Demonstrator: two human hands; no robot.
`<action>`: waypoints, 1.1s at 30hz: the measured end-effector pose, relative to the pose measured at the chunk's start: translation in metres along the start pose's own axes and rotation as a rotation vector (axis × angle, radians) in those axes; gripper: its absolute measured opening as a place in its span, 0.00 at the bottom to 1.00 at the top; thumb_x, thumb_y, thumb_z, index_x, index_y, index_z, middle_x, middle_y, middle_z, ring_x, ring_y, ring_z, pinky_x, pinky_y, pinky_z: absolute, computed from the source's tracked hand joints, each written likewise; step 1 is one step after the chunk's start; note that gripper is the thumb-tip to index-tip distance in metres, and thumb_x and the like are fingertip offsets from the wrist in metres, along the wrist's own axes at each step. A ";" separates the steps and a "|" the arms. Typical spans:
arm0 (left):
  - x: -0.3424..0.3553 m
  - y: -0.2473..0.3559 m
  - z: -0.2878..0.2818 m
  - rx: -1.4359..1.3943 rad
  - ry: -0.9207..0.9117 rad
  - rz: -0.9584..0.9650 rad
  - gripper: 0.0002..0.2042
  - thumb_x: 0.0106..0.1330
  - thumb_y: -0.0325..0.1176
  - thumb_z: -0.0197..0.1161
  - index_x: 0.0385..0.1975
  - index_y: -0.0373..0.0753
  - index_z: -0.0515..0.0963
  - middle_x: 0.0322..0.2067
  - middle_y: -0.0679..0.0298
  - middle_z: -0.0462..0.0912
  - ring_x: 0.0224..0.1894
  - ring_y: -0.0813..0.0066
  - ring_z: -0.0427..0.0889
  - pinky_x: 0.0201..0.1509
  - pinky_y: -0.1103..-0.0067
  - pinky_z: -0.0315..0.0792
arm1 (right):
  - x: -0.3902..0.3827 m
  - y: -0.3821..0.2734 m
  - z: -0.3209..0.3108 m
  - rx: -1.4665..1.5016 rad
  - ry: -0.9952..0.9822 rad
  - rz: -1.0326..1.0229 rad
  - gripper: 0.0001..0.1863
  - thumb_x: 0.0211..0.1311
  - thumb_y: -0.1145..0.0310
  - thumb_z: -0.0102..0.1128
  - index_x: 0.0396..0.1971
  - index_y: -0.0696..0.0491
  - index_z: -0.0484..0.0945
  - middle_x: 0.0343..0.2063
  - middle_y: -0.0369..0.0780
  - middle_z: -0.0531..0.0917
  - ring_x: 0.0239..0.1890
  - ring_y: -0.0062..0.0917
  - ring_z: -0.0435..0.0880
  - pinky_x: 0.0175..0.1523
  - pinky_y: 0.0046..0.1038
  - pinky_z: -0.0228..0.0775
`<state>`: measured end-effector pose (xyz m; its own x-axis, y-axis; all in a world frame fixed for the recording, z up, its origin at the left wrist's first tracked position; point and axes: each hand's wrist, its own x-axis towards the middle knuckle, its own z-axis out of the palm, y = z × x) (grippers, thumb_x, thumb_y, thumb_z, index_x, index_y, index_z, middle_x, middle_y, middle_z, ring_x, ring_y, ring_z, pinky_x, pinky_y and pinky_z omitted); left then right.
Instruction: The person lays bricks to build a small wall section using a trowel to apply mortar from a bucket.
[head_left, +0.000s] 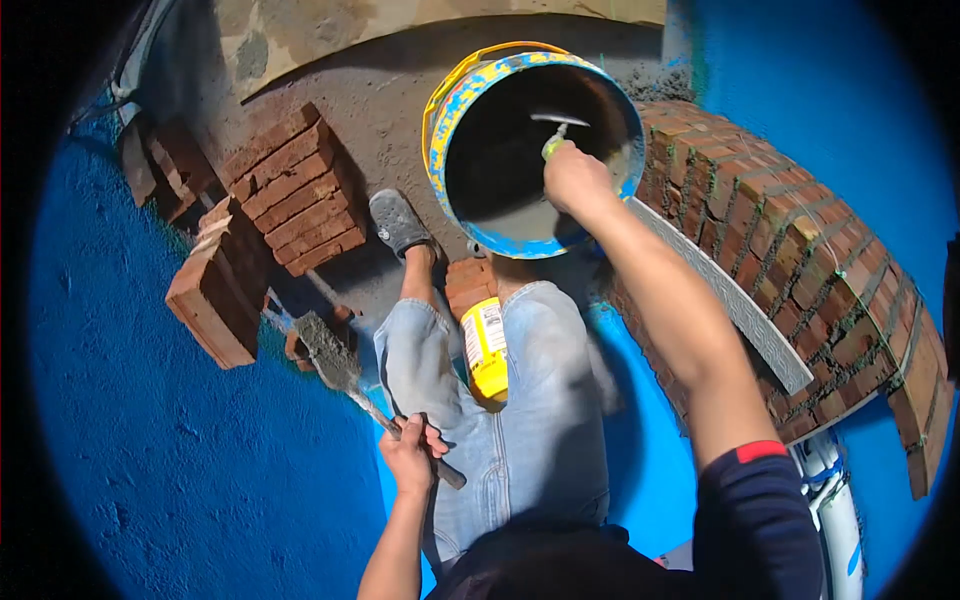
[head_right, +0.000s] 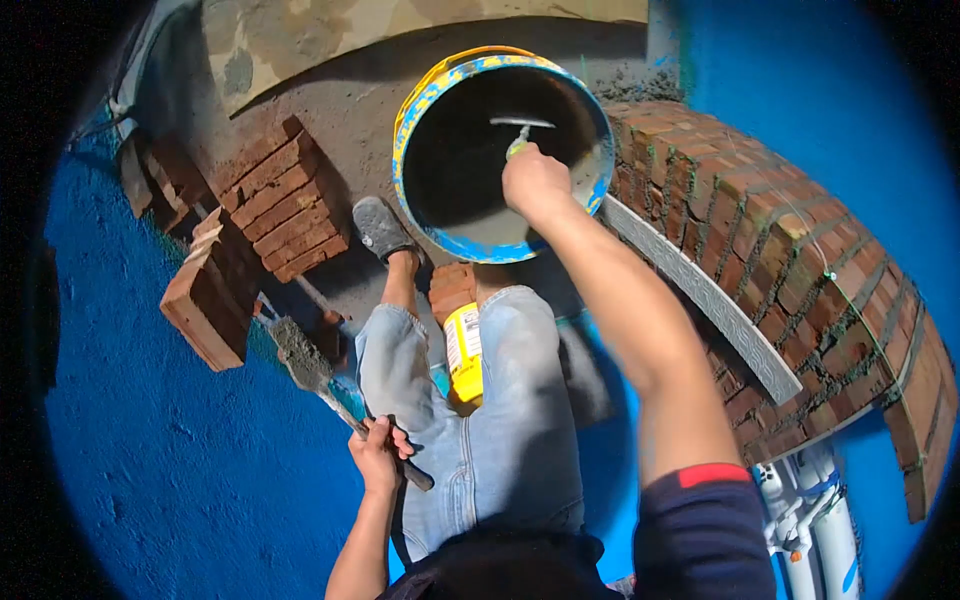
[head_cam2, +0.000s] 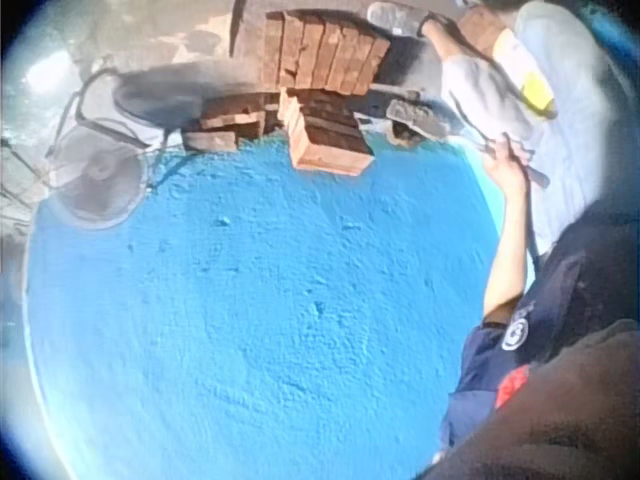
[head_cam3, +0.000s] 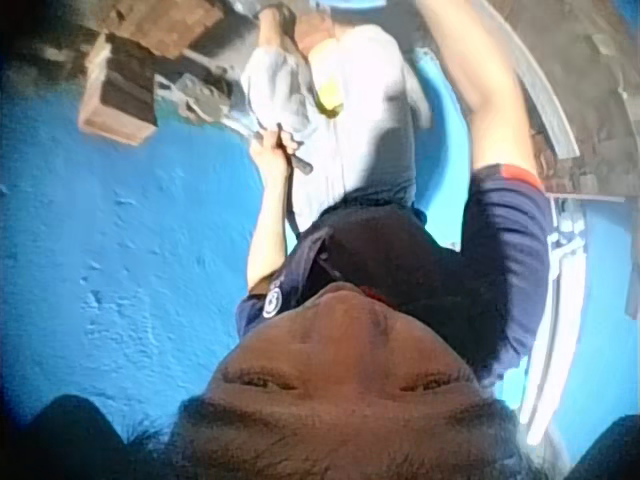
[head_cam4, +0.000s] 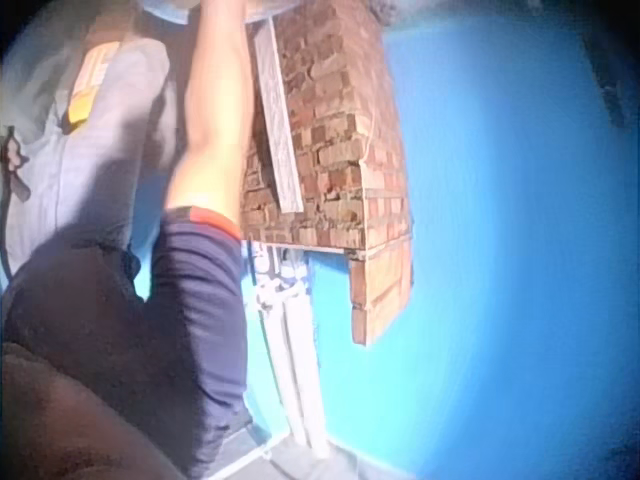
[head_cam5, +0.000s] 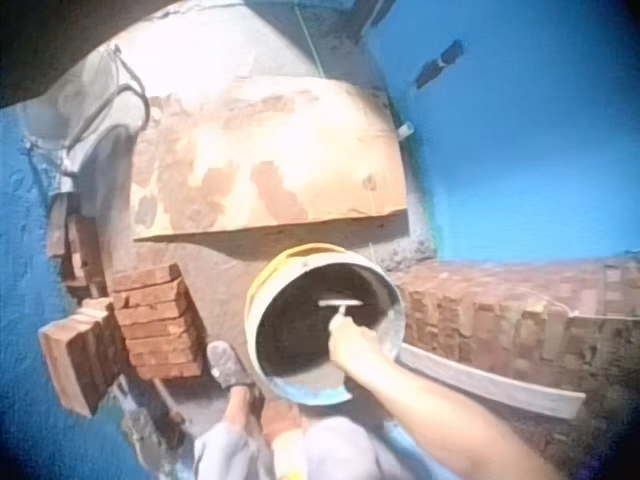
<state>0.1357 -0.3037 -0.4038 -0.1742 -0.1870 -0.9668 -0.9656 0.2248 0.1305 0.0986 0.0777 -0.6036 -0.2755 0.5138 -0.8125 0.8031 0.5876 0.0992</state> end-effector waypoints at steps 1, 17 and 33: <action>0.000 0.002 0.003 0.005 -0.002 0.000 0.11 0.67 0.30 0.55 0.22 0.35 0.68 0.17 0.58 0.77 0.12 0.72 0.75 0.14 0.80 0.67 | 0.014 -0.004 0.017 0.039 0.031 0.037 0.13 0.61 0.68 0.50 0.42 0.58 0.76 0.39 0.53 0.83 0.45 0.46 0.82 0.51 0.41 0.75; 0.000 0.005 0.005 0.044 -0.021 0.008 0.10 0.67 0.31 0.55 0.24 0.36 0.68 0.17 0.58 0.78 0.12 0.73 0.75 0.14 0.80 0.67 | 0.014 -0.003 -0.030 -0.253 -0.242 -0.135 0.12 0.53 0.71 0.58 0.36 0.61 0.82 0.40 0.51 0.83 0.46 0.41 0.83 0.49 0.35 0.76; -0.003 0.007 0.007 -0.012 0.029 -0.008 0.10 0.67 0.30 0.54 0.23 0.35 0.69 0.17 0.58 0.77 0.12 0.73 0.75 0.15 0.80 0.67 | 0.013 -0.058 -0.053 -0.334 -0.401 -0.176 0.14 0.50 0.72 0.57 0.37 0.55 0.85 0.40 0.47 0.84 0.44 0.38 0.84 0.47 0.36 0.78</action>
<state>0.1307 -0.2944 -0.4014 -0.1717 -0.2167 -0.9610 -0.9692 0.2120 0.1254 0.0200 0.0835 -0.5896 -0.1156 0.1497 -0.9820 0.5338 0.8431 0.0657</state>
